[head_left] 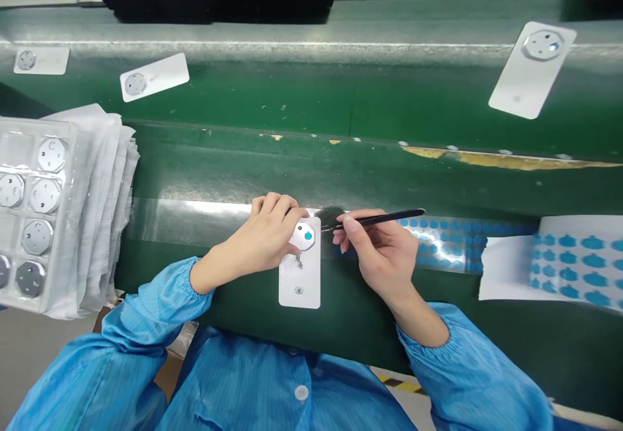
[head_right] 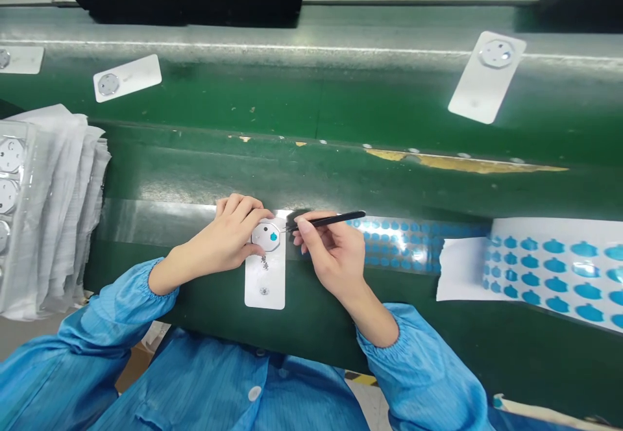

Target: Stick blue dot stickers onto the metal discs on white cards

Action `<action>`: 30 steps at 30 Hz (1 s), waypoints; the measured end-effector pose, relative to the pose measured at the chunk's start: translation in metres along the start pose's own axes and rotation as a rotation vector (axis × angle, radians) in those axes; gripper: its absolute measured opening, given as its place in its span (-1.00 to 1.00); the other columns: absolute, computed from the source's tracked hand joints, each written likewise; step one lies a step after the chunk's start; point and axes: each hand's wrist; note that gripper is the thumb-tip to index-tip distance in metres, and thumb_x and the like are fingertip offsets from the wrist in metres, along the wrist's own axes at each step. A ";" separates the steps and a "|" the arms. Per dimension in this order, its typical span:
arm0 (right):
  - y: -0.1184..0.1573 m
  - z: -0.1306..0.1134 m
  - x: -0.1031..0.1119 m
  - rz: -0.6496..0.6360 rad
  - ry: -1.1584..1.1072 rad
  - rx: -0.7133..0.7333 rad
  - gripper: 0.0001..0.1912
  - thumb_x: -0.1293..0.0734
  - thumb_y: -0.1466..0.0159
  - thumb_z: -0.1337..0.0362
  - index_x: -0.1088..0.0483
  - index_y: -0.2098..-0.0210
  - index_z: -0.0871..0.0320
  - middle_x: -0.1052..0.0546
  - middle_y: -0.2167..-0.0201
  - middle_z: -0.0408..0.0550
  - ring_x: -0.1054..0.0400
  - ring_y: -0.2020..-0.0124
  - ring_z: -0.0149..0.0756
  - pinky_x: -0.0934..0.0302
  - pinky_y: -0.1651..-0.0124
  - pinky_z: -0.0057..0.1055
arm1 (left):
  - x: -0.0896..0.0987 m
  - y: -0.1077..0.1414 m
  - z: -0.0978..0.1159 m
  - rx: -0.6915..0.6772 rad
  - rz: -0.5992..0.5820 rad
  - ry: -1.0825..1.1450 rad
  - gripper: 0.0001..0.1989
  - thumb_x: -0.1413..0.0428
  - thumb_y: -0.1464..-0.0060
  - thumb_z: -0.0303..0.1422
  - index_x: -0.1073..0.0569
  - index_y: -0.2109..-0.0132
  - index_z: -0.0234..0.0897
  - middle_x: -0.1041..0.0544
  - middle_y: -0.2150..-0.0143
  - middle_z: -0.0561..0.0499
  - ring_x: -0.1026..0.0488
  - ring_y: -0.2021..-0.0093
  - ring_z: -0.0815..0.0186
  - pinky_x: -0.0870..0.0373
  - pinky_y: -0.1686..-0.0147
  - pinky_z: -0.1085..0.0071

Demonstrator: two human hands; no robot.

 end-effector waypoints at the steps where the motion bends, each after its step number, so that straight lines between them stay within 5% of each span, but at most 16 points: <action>1: 0.000 0.000 -0.001 -0.012 -0.015 -0.010 -0.75 -0.44 -0.42 0.04 -0.54 0.22 0.09 -0.58 0.48 -0.10 -0.45 0.56 -0.32 -0.39 0.51 -0.33 | 0.001 0.000 0.000 0.001 -0.006 0.016 -0.42 -0.39 -0.18 -0.35 -0.33 -0.23 -0.34 -0.44 -0.18 -0.24 -0.30 -0.16 -0.06 -0.21 -0.07 0.08; 6: 0.002 0.005 -0.007 0.019 -0.044 0.087 -0.76 -0.37 -0.47 0.07 -0.48 0.25 0.07 -0.56 0.33 -0.03 -0.49 0.34 -0.25 -0.42 0.28 -0.27 | 0.007 0.000 -0.003 0.009 0.029 0.183 -0.48 -0.39 -0.15 -0.45 -0.36 -0.16 -0.31 -0.48 -0.16 -0.20 -0.33 -0.13 -0.03 -0.25 -0.07 0.06; 9: 0.001 0.009 -0.008 0.137 -0.098 0.239 -0.80 -0.31 -0.50 0.12 -0.44 0.21 0.05 -0.55 0.21 0.01 -0.51 0.13 -0.16 -0.43 0.05 -0.14 | 0.008 -0.001 -0.006 -0.024 0.123 0.553 -0.57 -0.31 -0.20 -0.47 -0.39 -0.16 -0.25 -0.49 -0.11 -0.14 -0.42 -0.08 0.10 -0.37 -0.04 0.17; 12: 0.002 0.009 -0.005 0.127 -0.055 0.285 -0.84 -0.29 -0.51 0.18 -0.49 0.09 0.07 -0.54 0.16 -0.01 -0.48 0.18 -0.22 -0.40 0.11 -0.23 | 0.006 -0.003 -0.007 0.025 0.197 1.018 -0.57 -0.35 -0.17 -0.41 -0.46 -0.15 -0.22 -0.53 -0.06 -0.09 -0.52 0.03 0.23 -0.49 0.07 0.33; 15: 0.005 0.001 -0.002 -0.118 -0.048 0.121 -0.80 -0.32 -0.50 0.14 -0.54 0.03 0.09 -0.56 0.22 -0.03 -0.48 0.27 -0.29 -0.39 0.26 -0.35 | 0.001 -0.006 -0.003 0.134 0.218 1.286 -0.51 -0.44 -0.09 -0.34 -0.51 -0.13 -0.24 -0.57 0.01 -0.06 -0.56 0.13 0.28 -0.53 0.15 0.40; 18: 0.009 -0.007 -0.004 -0.299 -0.207 -0.136 -0.76 -0.40 -0.44 0.05 -0.51 0.12 0.10 -0.56 0.36 -0.10 -0.46 0.43 -0.34 -0.34 0.44 -0.44 | -0.004 -0.007 0.004 0.164 0.254 1.319 -0.49 -0.47 -0.06 -0.31 -0.53 -0.12 -0.25 -0.59 0.02 -0.08 -0.57 0.13 0.29 -0.53 0.17 0.44; 22: 0.011 -0.010 -0.006 -0.262 -0.315 -0.303 -0.67 -0.48 -0.35 -0.03 -0.48 0.21 0.11 -0.55 0.47 -0.15 -0.43 0.53 -0.38 -0.30 0.52 -0.50 | -0.009 -0.004 0.012 0.190 0.249 1.313 -0.47 -0.42 -0.14 -0.26 -0.48 -0.20 -0.22 -0.59 -0.01 -0.09 -0.57 0.13 0.28 -0.56 0.17 0.44; 30: 0.006 -0.010 -0.006 -0.207 -0.352 -0.346 -0.56 -0.52 -0.26 -0.12 -0.46 0.25 0.13 -0.54 0.47 -0.15 -0.41 0.53 -0.40 -0.29 0.53 -0.52 | -0.016 -0.002 0.019 0.237 0.147 1.392 -0.56 -0.37 -0.21 -0.22 -0.48 -0.14 -0.25 -0.55 0.07 -0.04 -0.57 0.15 0.28 -0.58 0.19 0.43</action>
Point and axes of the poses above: each hand's wrist, its own y-axis away from the middle knuckle, its own x-axis out of the back of the hand, z = x × y
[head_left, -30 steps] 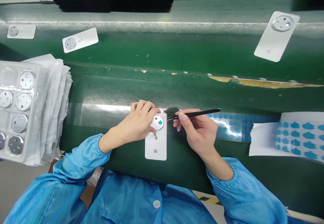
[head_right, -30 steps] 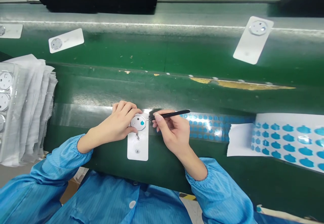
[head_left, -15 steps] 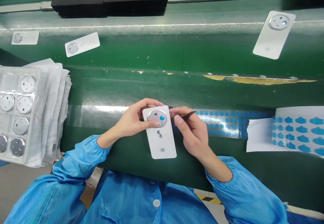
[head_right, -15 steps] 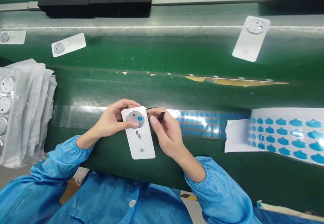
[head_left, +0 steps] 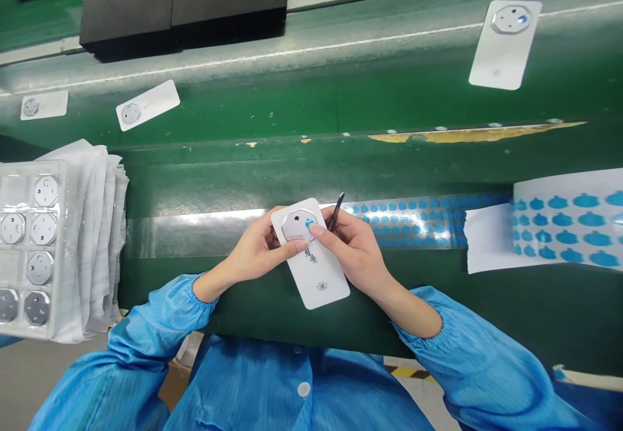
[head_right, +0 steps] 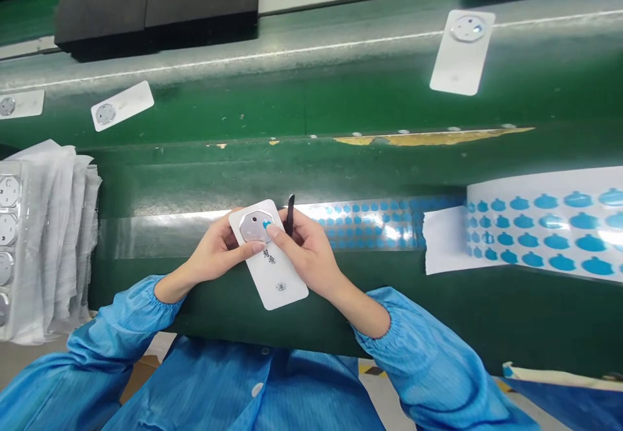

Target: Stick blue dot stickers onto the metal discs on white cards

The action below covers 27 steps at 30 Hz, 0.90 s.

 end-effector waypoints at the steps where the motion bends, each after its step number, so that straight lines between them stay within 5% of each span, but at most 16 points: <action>1: 0.000 0.000 0.000 0.002 0.004 -0.003 -0.55 -0.52 -0.26 -0.13 -0.46 0.26 0.13 -0.54 0.47 -0.14 -0.42 0.53 -0.39 -0.29 0.52 -0.51 | 0.000 0.000 -0.001 -0.003 0.000 -0.004 -0.56 -0.37 -0.21 -0.23 -0.48 -0.15 -0.24 -0.54 0.07 -0.04 -0.57 0.15 0.28 -0.58 0.20 0.44; 13: 0.001 0.001 -0.002 0.054 0.041 0.003 -0.53 -0.51 -0.25 -0.15 -0.40 0.36 0.12 -0.48 0.52 -0.16 -0.36 0.56 -0.39 -0.23 0.55 -0.48 | -0.006 0.004 -0.008 -0.126 0.007 -0.192 -0.55 -0.29 -0.30 -0.25 -0.45 -0.26 -0.23 -0.53 0.03 -0.08 -0.54 0.20 0.31 -0.55 0.30 0.47; 20: 0.003 0.001 -0.003 -0.038 -0.011 0.029 -0.56 -0.49 -0.28 -0.13 -0.45 0.21 0.12 -0.50 0.48 -0.15 -0.40 0.53 -0.36 -0.27 0.53 -0.47 | -0.003 -0.001 0.002 -0.052 0.021 0.026 -0.68 -0.37 -0.22 -0.30 -0.49 -0.04 -0.26 -0.56 0.16 0.00 -0.57 0.21 0.34 -0.56 0.24 0.50; 27: 0.004 0.003 -0.003 -0.078 0.014 0.064 -0.56 -0.47 -0.30 -0.14 -0.43 0.17 0.10 -0.52 0.45 -0.14 -0.43 0.49 -0.33 -0.32 0.50 -0.44 | -0.002 0.001 0.002 -0.087 0.051 -0.033 -0.68 -0.38 -0.20 -0.26 -0.50 0.00 -0.25 -0.56 0.14 -0.01 -0.57 0.21 0.33 -0.55 0.25 0.49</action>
Point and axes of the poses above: each hand's wrist, its own y-axis away from the middle knuckle, its own x-axis out of the back of the hand, z = x × y
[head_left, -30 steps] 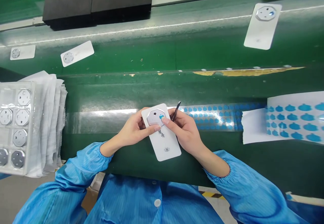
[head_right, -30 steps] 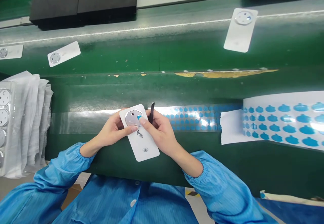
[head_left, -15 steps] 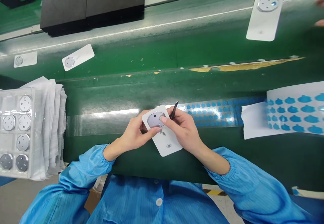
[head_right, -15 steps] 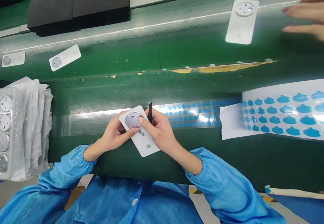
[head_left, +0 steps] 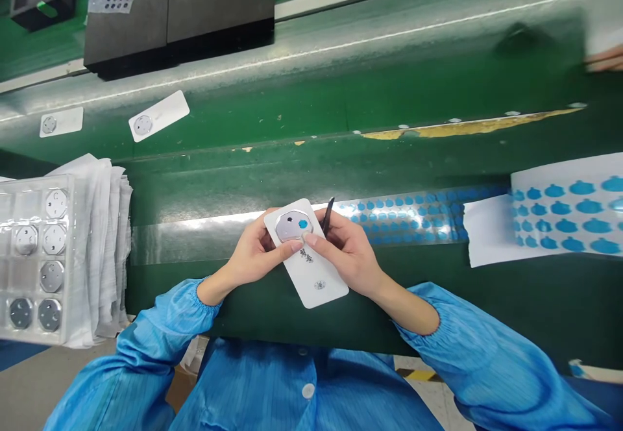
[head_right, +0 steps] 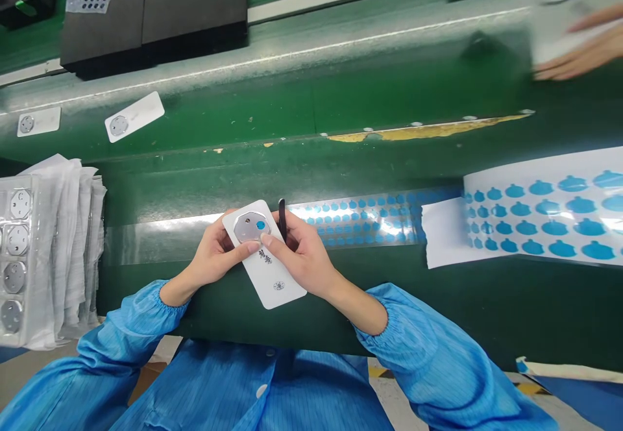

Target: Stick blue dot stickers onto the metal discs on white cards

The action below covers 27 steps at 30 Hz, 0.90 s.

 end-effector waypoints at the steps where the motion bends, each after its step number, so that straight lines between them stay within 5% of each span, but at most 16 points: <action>1: 0.000 0.001 0.000 -0.002 0.008 0.005 -0.56 -0.47 -0.31 -0.14 -0.43 0.17 0.10 -0.52 0.45 -0.14 -0.43 0.49 -0.32 -0.33 0.50 -0.43 | 0.000 0.000 0.000 0.000 0.006 -0.019 -0.67 -0.38 -0.20 -0.24 -0.51 -0.01 -0.25 -0.56 0.14 -0.01 -0.57 0.21 0.32 -0.55 0.26 0.49; 5: 0.000 0.006 0.001 -0.014 0.098 0.066 -0.66 -0.39 -0.40 -0.07 -0.41 0.14 0.08 -0.49 0.43 -0.13 -0.39 0.49 -0.32 -0.30 0.49 -0.40 | 0.000 0.000 -0.001 0.003 0.046 -0.086 -0.61 -0.38 -0.19 -0.14 -0.56 -0.04 -0.25 -0.59 0.14 -0.05 -0.57 0.20 0.28 -0.55 0.26 0.46; 8: 0.000 0.010 -0.001 -0.037 0.270 0.259 -0.79 -0.35 -0.45 0.08 -0.41 0.15 0.10 -0.42 0.43 -0.16 -0.28 0.50 -0.39 -0.22 0.47 -0.42 | 0.004 0.001 -0.001 0.023 0.127 -0.115 -0.61 -0.39 -0.15 -0.09 -0.62 0.05 -0.29 -0.63 0.21 -0.05 -0.56 0.29 0.30 -0.53 0.31 0.46; 12: -0.002 0.013 -0.006 -0.106 0.400 0.482 -0.84 -0.35 -0.43 0.19 -0.41 0.07 0.13 -0.39 0.42 -0.19 -0.25 0.48 -0.42 -0.23 0.39 -0.43 | 0.012 0.000 -0.002 0.098 0.379 0.022 -0.56 -0.50 0.08 -0.03 -0.63 0.32 -0.32 -0.62 0.42 -0.02 -0.50 0.48 0.35 -0.48 0.49 0.51; 15: -0.007 0.018 -0.008 -0.164 0.460 0.526 -0.79 -0.34 -0.43 0.18 -0.42 0.02 0.16 -0.47 0.37 -0.14 -0.32 0.44 -0.40 -0.32 0.31 -0.43 | 0.017 -0.006 0.002 0.058 0.549 0.165 -0.53 -0.56 0.24 -0.05 -0.64 0.31 -0.27 -0.63 0.41 0.02 -0.52 0.48 0.35 -0.53 0.48 0.51; 21: -0.018 0.029 -0.009 -0.178 0.637 0.561 -0.71 -0.30 -0.48 0.16 -0.43 -0.07 0.23 -0.54 0.30 -0.07 -0.44 0.33 -0.35 -0.39 0.15 -0.44 | 0.023 -0.014 0.013 0.155 0.525 0.188 -0.46 -0.63 0.50 -0.14 -0.67 0.31 -0.24 -0.69 0.33 -0.04 -0.63 0.38 0.17 -0.70 0.40 0.33; 24: -0.023 0.030 -0.010 -0.188 0.695 0.583 -0.67 -0.29 -0.50 0.15 -0.42 -0.12 0.24 -0.58 0.20 -0.02 -0.46 0.28 -0.36 -0.40 0.08 -0.45 | 0.026 -0.016 0.021 0.185 0.613 0.168 -0.56 -0.60 0.45 -0.17 -0.64 0.37 -0.16 -0.69 0.38 0.05 -0.61 0.48 0.14 -0.69 0.49 0.25; 27: -0.026 0.028 -0.010 -0.161 0.718 0.602 -0.66 -0.27 -0.50 0.17 -0.40 -0.15 0.24 -0.59 0.17 -0.01 -0.47 0.26 -0.37 -0.40 0.06 -0.46 | 0.025 -0.021 0.037 0.136 0.662 0.116 -0.73 -0.52 0.24 -0.20 -0.64 0.35 0.00 -0.70 0.35 0.28 -0.67 0.32 0.14 -0.74 0.36 0.28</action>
Point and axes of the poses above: each hand's wrist, its own y-axis away from the middle knuckle, its own x-axis out of the back of the hand, z = x × y
